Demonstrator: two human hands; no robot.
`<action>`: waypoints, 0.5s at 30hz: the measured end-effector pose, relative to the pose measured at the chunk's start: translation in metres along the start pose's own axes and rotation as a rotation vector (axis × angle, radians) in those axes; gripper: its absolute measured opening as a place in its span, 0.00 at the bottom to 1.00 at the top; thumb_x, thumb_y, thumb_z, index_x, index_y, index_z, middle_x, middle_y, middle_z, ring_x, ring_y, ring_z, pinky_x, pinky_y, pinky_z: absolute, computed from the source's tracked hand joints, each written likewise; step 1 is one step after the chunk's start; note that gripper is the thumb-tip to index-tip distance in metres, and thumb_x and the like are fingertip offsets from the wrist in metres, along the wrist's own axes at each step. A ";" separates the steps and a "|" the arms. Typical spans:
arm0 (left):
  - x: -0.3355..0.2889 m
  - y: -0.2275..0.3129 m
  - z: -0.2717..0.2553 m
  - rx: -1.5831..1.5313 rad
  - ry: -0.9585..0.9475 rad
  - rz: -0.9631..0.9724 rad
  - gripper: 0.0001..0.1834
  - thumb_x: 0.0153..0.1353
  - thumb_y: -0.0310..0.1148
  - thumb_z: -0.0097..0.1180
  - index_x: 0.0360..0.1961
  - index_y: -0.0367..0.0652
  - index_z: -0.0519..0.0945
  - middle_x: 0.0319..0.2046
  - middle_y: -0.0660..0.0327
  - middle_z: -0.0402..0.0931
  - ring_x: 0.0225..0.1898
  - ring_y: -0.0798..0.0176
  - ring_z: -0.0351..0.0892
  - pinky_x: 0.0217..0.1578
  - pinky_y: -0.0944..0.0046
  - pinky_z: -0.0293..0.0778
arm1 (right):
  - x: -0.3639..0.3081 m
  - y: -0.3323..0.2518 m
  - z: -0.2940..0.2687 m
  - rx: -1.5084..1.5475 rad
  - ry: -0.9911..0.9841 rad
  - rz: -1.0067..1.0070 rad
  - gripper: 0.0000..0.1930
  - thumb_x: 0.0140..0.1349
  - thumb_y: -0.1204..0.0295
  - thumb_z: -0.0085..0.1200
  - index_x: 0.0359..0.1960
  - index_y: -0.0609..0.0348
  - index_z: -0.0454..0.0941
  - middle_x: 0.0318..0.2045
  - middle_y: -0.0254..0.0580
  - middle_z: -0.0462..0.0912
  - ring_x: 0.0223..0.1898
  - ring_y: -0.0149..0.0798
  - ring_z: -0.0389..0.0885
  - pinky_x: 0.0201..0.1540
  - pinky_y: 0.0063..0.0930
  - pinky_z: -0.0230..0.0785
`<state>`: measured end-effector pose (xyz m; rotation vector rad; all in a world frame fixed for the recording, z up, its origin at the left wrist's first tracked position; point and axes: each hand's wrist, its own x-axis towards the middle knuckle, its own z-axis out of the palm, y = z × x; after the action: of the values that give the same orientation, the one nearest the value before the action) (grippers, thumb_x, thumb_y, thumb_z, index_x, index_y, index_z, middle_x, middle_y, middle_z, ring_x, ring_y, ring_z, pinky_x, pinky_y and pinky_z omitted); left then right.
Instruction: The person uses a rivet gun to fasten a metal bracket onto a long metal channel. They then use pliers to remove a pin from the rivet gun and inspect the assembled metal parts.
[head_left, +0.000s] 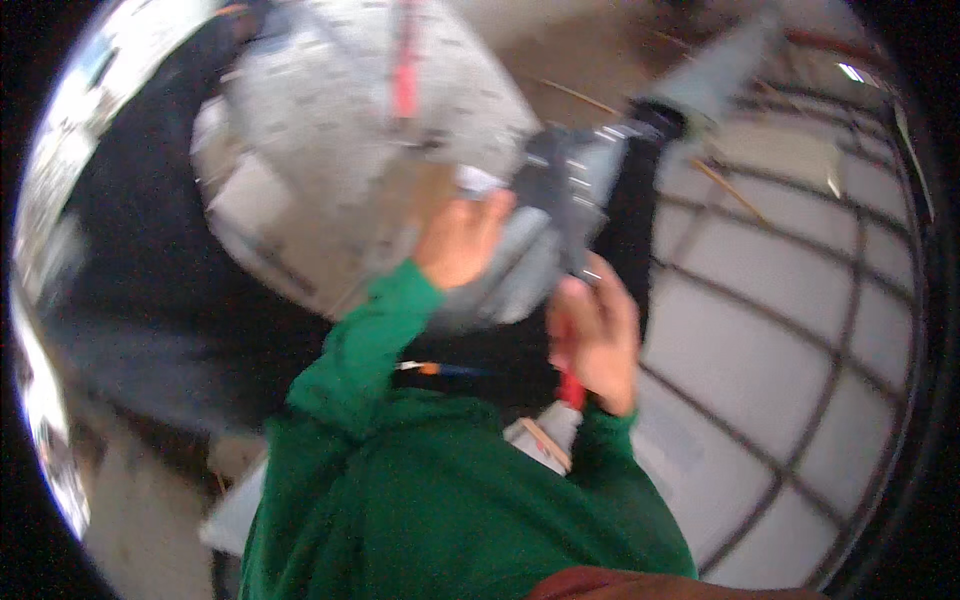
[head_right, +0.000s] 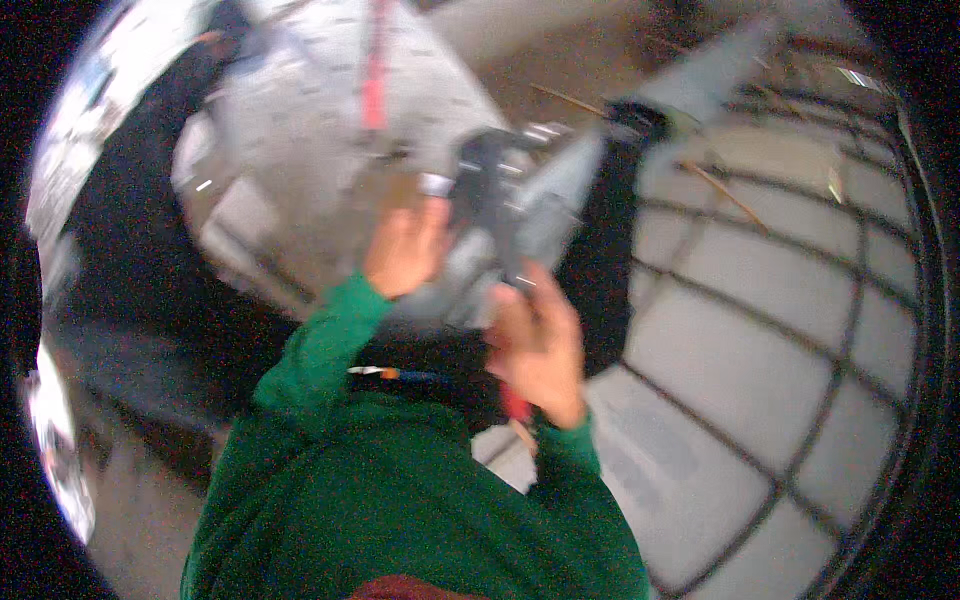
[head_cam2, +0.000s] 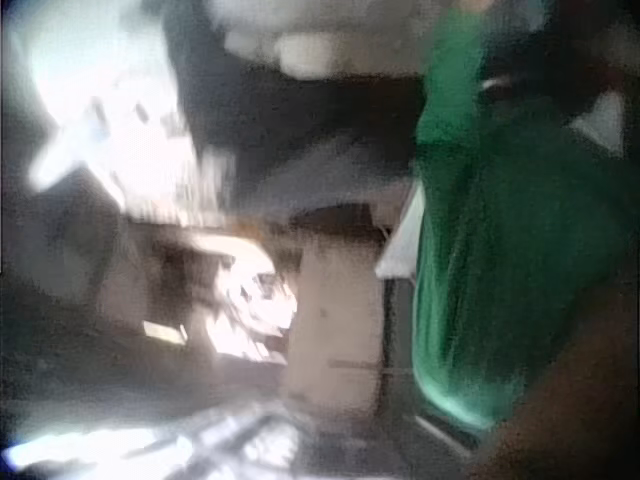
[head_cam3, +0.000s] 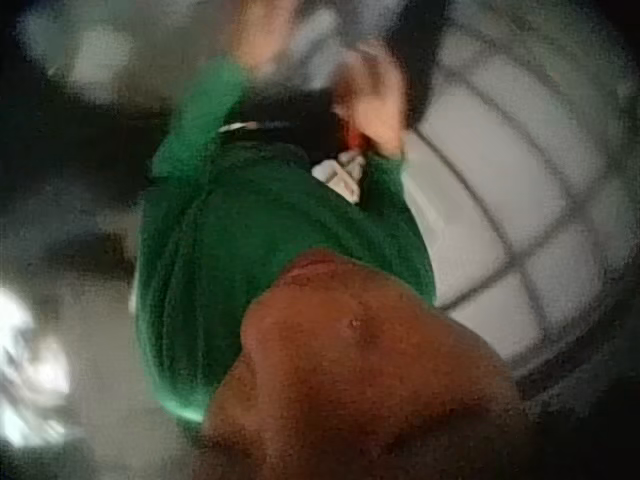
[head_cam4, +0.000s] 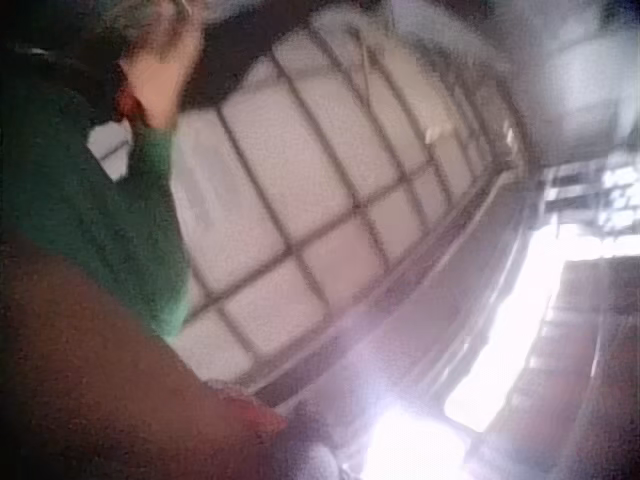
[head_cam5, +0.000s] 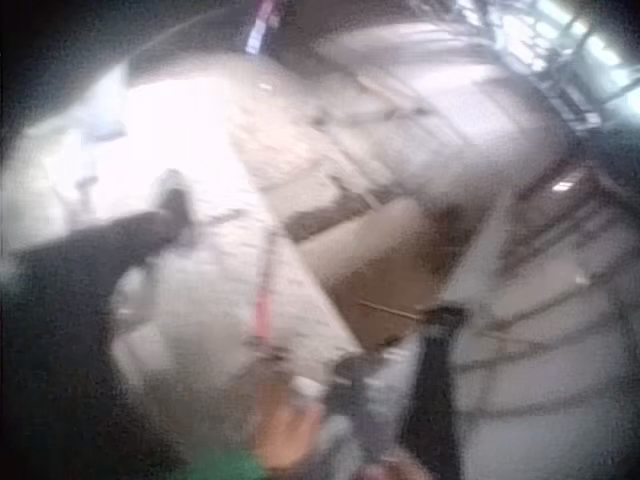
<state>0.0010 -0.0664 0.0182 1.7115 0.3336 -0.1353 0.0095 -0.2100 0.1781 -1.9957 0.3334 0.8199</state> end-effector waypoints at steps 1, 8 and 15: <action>0.002 -0.016 -0.006 0.074 0.052 0.077 0.34 0.70 0.57 0.38 0.21 0.39 0.80 0.13 0.47 0.73 0.19 0.41 0.74 0.28 0.45 0.68 | -0.001 0.010 -0.011 0.061 -0.012 -0.019 0.22 0.67 0.68 0.52 0.61 0.56 0.67 0.19 0.28 0.70 0.17 0.22 0.67 0.16 0.20 0.61; -0.002 0.039 0.021 -0.237 -0.058 0.123 0.39 0.70 0.62 0.34 0.12 0.42 0.72 0.08 0.62 0.66 0.16 0.62 0.70 0.24 0.58 0.68 | -0.021 -0.010 -0.052 -0.031 -0.021 -0.295 0.20 0.71 0.63 0.47 0.58 0.63 0.68 0.15 0.28 0.66 0.09 0.22 0.61 0.10 0.17 0.53; -0.019 0.066 0.015 -0.371 -0.080 0.042 0.42 0.70 0.63 0.31 0.08 0.41 0.69 0.06 0.62 0.63 0.11 0.63 0.68 0.19 0.59 0.65 | -0.019 0.003 -0.075 -0.041 -0.027 -0.389 0.20 0.71 0.65 0.45 0.59 0.65 0.68 0.15 0.28 0.66 0.10 0.21 0.60 0.10 0.16 0.51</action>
<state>0.0036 -0.0925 0.0834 1.3415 0.2455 -0.1032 0.0252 -0.2763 0.2153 -1.9977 -0.0881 0.6073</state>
